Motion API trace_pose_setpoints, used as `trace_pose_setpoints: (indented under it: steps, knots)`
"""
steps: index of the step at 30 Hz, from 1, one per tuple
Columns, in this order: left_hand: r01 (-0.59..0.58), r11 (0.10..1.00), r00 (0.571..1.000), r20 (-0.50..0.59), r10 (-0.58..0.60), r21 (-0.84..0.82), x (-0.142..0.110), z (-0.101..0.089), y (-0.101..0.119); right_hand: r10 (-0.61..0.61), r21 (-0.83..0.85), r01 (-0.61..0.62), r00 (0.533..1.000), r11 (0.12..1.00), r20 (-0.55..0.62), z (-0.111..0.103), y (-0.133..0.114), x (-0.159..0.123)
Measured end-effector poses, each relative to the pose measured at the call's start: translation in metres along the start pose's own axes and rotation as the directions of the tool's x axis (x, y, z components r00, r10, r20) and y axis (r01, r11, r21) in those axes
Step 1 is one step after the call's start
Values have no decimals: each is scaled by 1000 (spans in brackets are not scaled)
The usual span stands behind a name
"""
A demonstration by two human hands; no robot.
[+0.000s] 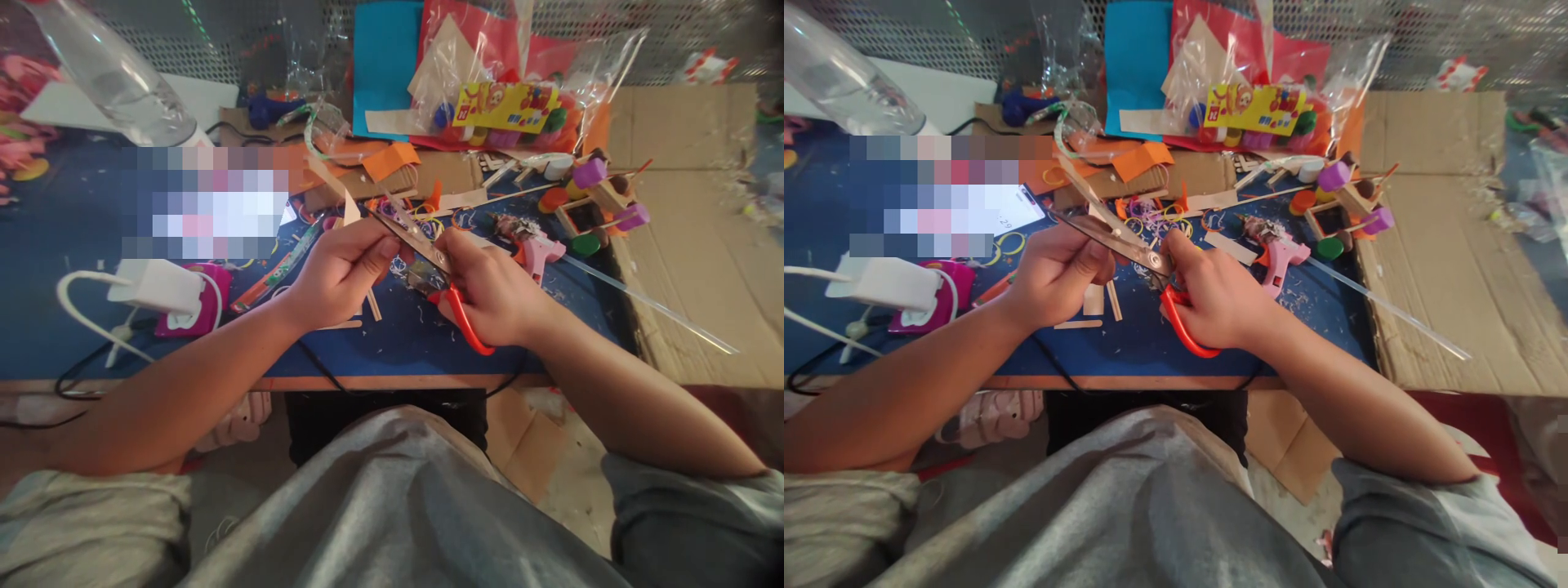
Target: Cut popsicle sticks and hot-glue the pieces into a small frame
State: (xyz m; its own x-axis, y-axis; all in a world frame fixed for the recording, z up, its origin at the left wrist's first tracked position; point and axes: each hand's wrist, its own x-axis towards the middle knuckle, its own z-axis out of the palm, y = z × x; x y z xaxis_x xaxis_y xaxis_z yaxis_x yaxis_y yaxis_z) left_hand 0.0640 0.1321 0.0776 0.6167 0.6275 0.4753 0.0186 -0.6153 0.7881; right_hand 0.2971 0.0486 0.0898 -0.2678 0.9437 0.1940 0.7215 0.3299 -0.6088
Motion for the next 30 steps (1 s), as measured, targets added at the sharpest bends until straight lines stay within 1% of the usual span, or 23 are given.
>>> trace_pose_setpoints:
  steps: [2, 5, 8, 15, 17, 18, 19, 21, 23, 24, 27, 30]
  knots:
    - [-5, 999, 999, -31, 6, 40, -1, 1, 1, 1, 13, -1, 1000, 1000, 14, 0, -2, -1]
    - [-34, 991, 995, -90, 46, 133, -2, 4, 3, 34, 12, -34, 998, 999, 45, 0, -6, -2]
    - [-59, 985, 992, -98, 75, 160, -2, 6, 5, 68, 2, -68, 996, 998, 66, 0, -7, -2]
    - [-40, 993, 993, -109, 52, 110, -2, 10, 5, 76, 27, -78, 994, 997, 81, 3, -5, -2]
    - [-20, 998, 993, -115, 26, 59, -3, 10, 4, 63, 45, -66, 995, 997, 79, 3, -5, -2]
    - [7, 1000, 994, -105, -7, 8, -3, 10, 3, 58, 57, -63, 995, 996, 83, 3, -5, -2]
    - [47, 997, 995, -79, -52, -68, -3, 10, 3, 57, 70, -63, 995, 996, 88, 3, -4, -3]
    - [157, 951, 987, 25, -156, -267, -2, 9, 2, 59, 87, -67, 994, 994, 91, 3, -4, -3]
    - [267, 854, 963, 149, -223, -447, 0, 7, 3, 58, 90, -66, 995, 994, 86, 3, -3, -3]
    - [312, 806, 949, 201, -241, -504, 2, 5, 3, 53, 90, -60, 995, 994, 85, 2, -2, -3]
    - [412, 708, 909, 309, -279, -574, 4, 1, 8, 22, 93, -31, 994, 995, 103, 0, 0, -2]
    - [472, 652, 879, 371, -299, -594, 5, -1, 13, -34, 89, 24, 993, 996, 116, -3, 2, 0]
